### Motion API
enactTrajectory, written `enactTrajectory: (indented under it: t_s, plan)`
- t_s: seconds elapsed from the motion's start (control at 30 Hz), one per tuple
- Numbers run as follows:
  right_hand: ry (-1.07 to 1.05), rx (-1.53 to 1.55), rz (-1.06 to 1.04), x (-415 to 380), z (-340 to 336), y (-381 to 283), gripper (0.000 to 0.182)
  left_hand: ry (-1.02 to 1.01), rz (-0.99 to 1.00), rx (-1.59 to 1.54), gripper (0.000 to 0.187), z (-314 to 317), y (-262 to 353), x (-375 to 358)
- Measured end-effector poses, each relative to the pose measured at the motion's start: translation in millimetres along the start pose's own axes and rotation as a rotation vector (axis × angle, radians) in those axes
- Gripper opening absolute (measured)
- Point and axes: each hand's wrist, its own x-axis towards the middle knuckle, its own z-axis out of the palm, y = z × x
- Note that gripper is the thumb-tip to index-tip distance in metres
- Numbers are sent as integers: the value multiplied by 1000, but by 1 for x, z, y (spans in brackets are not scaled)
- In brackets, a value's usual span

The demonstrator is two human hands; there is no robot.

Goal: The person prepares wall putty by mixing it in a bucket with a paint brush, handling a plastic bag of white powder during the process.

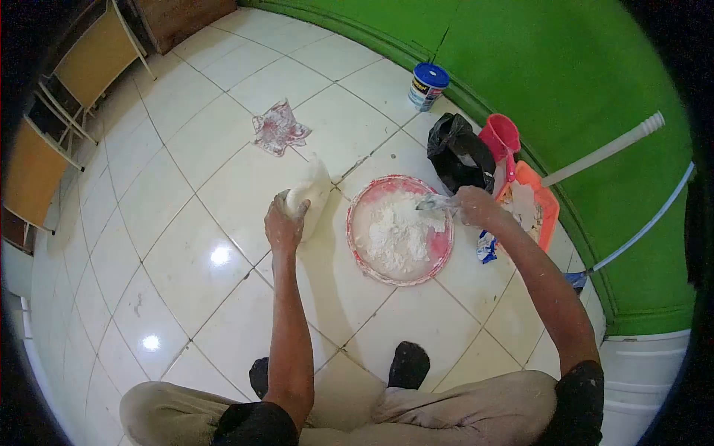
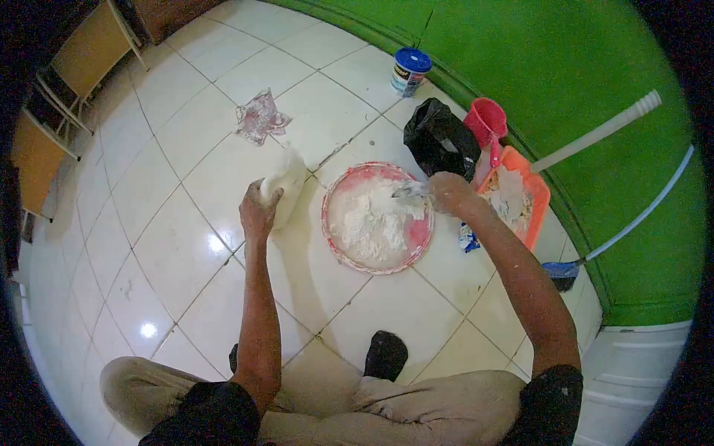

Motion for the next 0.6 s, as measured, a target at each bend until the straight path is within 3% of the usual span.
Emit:
enactTrajectory:
  t_s: [0.07, 0.2, 0.27, 0.3, 0.4, 0.47, 0.6]
  plan:
    - [-97, 89, 20, 4, 7, -10, 19, -15, -3, 1, 55, 1, -2, 2]
    - [-49, 147, -27, -2, 43, -13, 22, -31, -1, 58, 58, 0, -1, 3]
    - [-239, 100, 101, -7, 41, -16, 22, -40, -13, 63, 58, 0, 0, 4]
    - [-239, 100, 102, -13, 32, -20, 22, -33, -29, 53, 59, 0, 1, 3]
    - [-262, 91, 1, -28, 19, -17, 19, -26, -40, 39, 60, 2, 1, 1]
    - [-268, 54, -257, -33, 21, -7, 21, -23, -32, 37, 61, 4, 2, 1]
    - [-218, 148, -174, -24, 2, -14, 24, 7, 3, 123, 65, 5, 14, -5]
